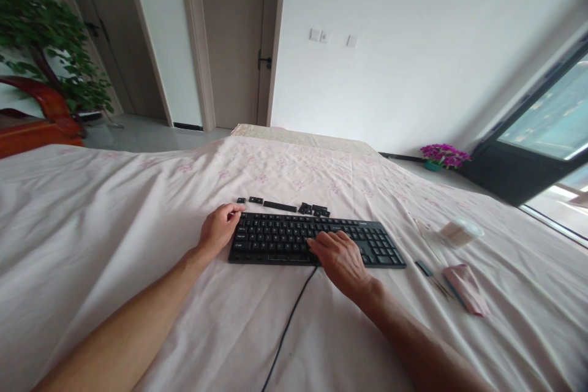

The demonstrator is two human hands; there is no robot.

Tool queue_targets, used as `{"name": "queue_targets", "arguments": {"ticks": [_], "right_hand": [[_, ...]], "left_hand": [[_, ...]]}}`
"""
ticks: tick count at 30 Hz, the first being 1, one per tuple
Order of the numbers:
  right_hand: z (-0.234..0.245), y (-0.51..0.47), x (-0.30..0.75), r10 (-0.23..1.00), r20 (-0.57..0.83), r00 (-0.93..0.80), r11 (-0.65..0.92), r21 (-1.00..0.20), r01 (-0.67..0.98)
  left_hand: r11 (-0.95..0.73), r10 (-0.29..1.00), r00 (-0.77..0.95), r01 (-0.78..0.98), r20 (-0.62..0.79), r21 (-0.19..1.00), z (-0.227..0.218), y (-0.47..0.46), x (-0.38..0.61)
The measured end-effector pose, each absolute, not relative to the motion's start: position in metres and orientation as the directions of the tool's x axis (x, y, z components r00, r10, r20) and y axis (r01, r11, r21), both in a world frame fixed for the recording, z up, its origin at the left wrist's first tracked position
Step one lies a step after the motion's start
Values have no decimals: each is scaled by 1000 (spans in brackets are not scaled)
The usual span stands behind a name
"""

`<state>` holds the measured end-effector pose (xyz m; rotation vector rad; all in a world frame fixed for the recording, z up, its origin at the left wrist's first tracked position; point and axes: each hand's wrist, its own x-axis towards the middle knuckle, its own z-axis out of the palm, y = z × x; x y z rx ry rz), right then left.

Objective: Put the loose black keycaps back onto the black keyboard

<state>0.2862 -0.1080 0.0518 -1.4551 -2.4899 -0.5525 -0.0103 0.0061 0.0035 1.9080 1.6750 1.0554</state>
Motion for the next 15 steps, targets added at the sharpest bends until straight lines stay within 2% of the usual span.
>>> {"name": "queue_targets", "arguments": {"ticks": [8, 15], "right_hand": [[51, -109, 288, 807, 346, -480, 441, 189, 878], [49, -107, 297, 853, 362, -377, 401, 10, 916]], "left_hand": [[-209, 962, 7, 658, 272, 723, 5, 4, -10], [-203, 963, 2, 659, 268, 724, 6, 4, -10]]}}
